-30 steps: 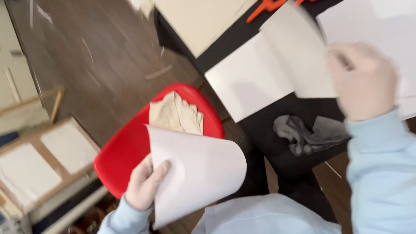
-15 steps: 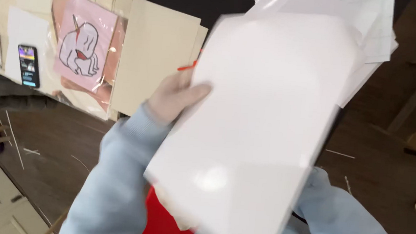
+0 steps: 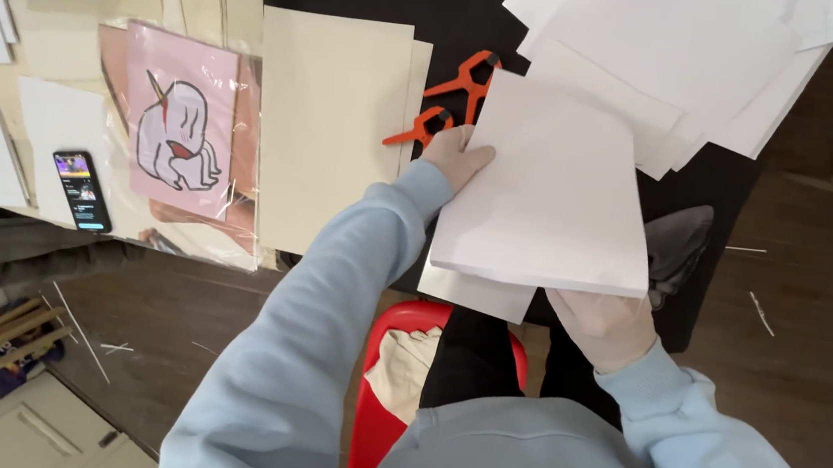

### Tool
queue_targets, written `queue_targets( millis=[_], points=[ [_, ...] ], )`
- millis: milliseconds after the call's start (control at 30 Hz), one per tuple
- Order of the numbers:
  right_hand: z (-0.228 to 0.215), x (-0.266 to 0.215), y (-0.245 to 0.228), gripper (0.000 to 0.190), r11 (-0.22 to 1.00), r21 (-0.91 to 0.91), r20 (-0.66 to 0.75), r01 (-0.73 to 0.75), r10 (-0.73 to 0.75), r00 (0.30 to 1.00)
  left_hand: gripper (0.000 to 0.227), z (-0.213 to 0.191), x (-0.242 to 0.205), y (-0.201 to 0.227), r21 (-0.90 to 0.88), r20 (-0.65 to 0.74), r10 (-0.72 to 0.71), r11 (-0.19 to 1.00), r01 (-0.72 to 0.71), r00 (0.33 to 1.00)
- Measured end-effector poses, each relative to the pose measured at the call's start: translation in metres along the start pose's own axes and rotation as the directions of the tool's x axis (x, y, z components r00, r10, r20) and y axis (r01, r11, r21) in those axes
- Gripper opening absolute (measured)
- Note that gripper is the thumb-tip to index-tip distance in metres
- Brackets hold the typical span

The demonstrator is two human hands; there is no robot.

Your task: Aligning an art print on a backing board, securing it with clamps, and mounting it.

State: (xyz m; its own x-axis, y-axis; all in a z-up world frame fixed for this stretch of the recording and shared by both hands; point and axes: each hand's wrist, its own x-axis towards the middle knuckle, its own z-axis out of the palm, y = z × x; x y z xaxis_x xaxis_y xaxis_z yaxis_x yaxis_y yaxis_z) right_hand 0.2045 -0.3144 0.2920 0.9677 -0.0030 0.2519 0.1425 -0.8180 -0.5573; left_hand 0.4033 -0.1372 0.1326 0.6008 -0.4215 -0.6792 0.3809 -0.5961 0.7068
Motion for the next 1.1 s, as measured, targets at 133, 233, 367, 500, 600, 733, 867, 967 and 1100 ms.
queue_targets(
  millis=[133,233,367,500,600,733,867,967,1100],
  points=[
    [0.005,-0.014,-0.007,0.029,0.995,-0.1,-0.005,0.029,-0.03,1.0,0.038,0.005,-0.004,-0.005,-0.069,0.014,0.077,0.995,-0.076,0.997],
    [0.007,-0.016,-0.009,0.028,0.983,-0.179,-0.052,0.04,-0.049,0.997,0.04,0.006,0.003,0.0,0.031,0.001,0.006,0.999,-0.006,1.0],
    [0.005,-0.033,-0.016,0.027,0.961,-0.276,-0.024,0.011,-0.018,1.0,0.049,0.006,-0.007,-0.005,0.295,-0.098,-0.057,0.952,0.084,0.994],
    [0.013,-0.043,-0.008,0.03,0.946,-0.323,-0.069,-0.018,-0.005,0.998,0.048,0.006,-0.003,-0.008,0.406,-0.08,-0.077,0.908,0.103,0.994],
    [0.01,-0.05,-0.012,0.034,0.925,-0.379,-0.073,-0.005,-0.025,0.997,0.051,0.009,-0.011,-0.011,0.381,-0.091,-0.213,0.895,0.231,0.973],
    [0.011,-0.043,-0.014,0.03,0.919,-0.394,-0.115,-0.001,-0.048,0.992,0.056,0.013,-0.006,-0.035,0.5,-0.158,-0.065,0.855,0.137,0.985],
    [0.01,-0.037,-0.012,0.019,0.941,-0.336,-0.126,0.045,-0.093,0.988,0.061,0.011,-0.017,-0.013,0.513,-0.131,-0.13,0.839,0.179,0.983],
    [0.007,-0.035,-0.012,0.016,0.952,-0.291,-0.081,0.092,-0.121,0.989,0.065,0.009,-0.026,0.005,0.533,-0.115,-0.227,0.808,0.253,0.967],
    [0.008,-0.037,-0.009,0.02,0.96,-0.241,-0.024,0.14,-0.151,0.988,0.071,0.002,-0.04,0.03,0.557,-0.113,-0.317,0.765,0.324,0.942]
  ],
)
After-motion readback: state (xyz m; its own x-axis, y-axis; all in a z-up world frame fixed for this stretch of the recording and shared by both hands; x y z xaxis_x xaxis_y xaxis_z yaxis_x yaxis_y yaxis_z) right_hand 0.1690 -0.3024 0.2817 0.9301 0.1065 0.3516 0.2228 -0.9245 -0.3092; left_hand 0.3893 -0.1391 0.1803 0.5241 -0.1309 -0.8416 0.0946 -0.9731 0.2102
